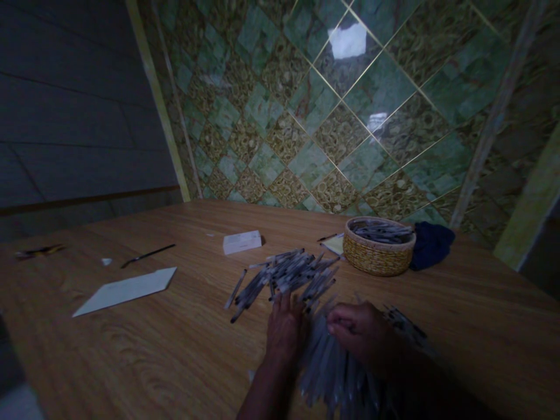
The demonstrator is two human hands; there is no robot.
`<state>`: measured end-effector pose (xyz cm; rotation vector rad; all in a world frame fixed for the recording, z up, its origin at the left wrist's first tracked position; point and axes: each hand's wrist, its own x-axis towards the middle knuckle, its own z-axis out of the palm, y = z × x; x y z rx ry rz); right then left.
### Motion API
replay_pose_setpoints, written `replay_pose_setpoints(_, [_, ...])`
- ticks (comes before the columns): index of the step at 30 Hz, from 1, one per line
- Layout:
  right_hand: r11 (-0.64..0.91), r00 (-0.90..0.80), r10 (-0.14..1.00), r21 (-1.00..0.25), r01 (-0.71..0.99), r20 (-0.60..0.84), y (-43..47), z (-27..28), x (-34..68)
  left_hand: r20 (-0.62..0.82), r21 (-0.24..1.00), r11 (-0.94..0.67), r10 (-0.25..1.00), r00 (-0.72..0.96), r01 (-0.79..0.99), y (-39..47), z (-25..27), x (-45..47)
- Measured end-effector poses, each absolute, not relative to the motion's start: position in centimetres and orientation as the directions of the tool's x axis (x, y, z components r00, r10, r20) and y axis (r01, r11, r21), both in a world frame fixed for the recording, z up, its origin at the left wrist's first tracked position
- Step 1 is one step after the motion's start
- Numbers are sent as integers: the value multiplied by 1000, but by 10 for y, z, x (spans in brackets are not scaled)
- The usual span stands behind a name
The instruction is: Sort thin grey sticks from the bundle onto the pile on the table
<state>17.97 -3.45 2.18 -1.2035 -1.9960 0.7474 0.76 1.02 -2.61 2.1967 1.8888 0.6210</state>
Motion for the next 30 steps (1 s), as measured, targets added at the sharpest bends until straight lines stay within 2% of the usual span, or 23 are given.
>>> replay_pose_setpoints(4, [397, -417, 897, -687, 609, 150, -79, 21, 192, 140, 371, -174, 981, 131, 912, 16, -33, 15])
replay_pose_setpoints(9, [403, -472, 880, -605, 687, 49, -102, 5, 218, 184, 427, -187, 976, 118, 885, 18, -32, 20])
replay_pose_setpoints(14, [312, -272, 949, -592, 743, 159, -107, -14, 231, 289, 585, -154, 957, -27, 796, 17, -21, 15])
replay_pose_setpoints(17, [294, -223, 956, -657, 695, 192, -103, -18, 234, 336, 723, -165, 933, -132, 671, 14, -15, 11])
replay_pose_setpoints(19, [255, -151, 967, -712, 655, 207, -97, -18, 237, 326, 795, -193, 935, -137, 575, 11, -12, 11])
replay_pose_setpoints(23, [159, 87, 968, -842, 515, 236, -81, -20, 250, 191, 968, -173, 978, -84, 181, -1, -7, 18])
replay_pose_setpoints(25, [151, 187, 947, -874, 461, 262, -75, -20, 256, 134, 991, -133, 990, -35, 14, -8, -3, 24])
replay_pose_setpoints(26, [151, 211, 940, -881, 449, 269, -74, -20, 258, 117, 993, -117, 993, 3, -12, -11, 0, 26])
replay_pose_setpoints(30, [140, 129, 967, -877, 461, 222, -77, -15, 261, 77, 997, -75, 992, 96, -30, -18, 7, 32])
